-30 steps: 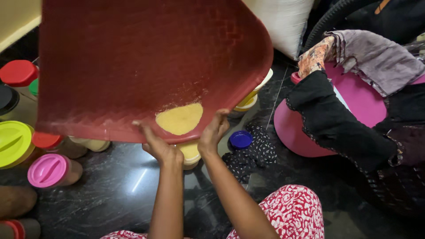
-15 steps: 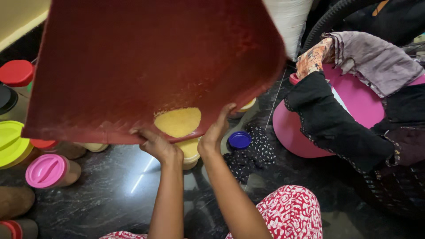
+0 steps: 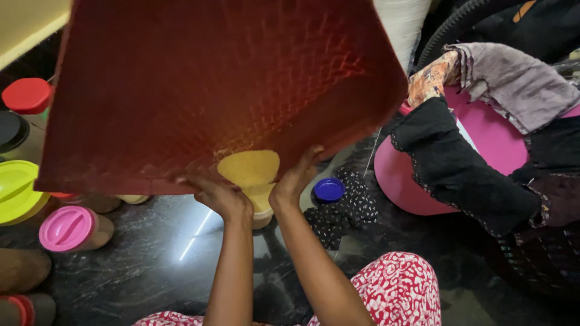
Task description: The person scoops yellow powder from a red tray into a plastic jar, then wipes the tray and jar with a cloth. The person secures the lid on the jar and places it among other containers on the floor.
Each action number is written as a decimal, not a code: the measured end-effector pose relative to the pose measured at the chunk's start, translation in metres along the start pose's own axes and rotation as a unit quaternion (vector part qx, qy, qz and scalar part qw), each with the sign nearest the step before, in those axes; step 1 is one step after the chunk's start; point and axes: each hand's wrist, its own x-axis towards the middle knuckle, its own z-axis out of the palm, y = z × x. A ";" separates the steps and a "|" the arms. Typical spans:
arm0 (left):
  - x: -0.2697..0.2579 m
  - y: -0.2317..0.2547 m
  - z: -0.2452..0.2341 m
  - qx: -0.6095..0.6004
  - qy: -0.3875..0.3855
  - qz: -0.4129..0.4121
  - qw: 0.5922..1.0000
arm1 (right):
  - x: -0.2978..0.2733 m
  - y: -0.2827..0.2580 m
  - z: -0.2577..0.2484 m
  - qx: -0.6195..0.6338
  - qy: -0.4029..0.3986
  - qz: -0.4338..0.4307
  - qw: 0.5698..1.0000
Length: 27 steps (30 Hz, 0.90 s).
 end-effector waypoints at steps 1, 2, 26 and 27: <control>0.000 0.000 0.000 0.007 0.029 -0.030 0.999 | 0.000 0.000 0.000 -0.004 0.017 0.007 1.000; 0.001 0.000 0.002 0.004 0.015 -0.019 1.000 | 0.002 0.000 0.003 -0.008 0.031 0.011 0.999; -0.018 0.018 0.004 -0.017 -0.045 -0.002 0.999 | 0.010 0.030 -0.015 0.019 0.015 0.114 0.993; -0.021 0.015 0.000 -0.019 -0.044 -0.005 0.999 | 0.008 0.029 -0.020 0.001 0.020 0.103 0.994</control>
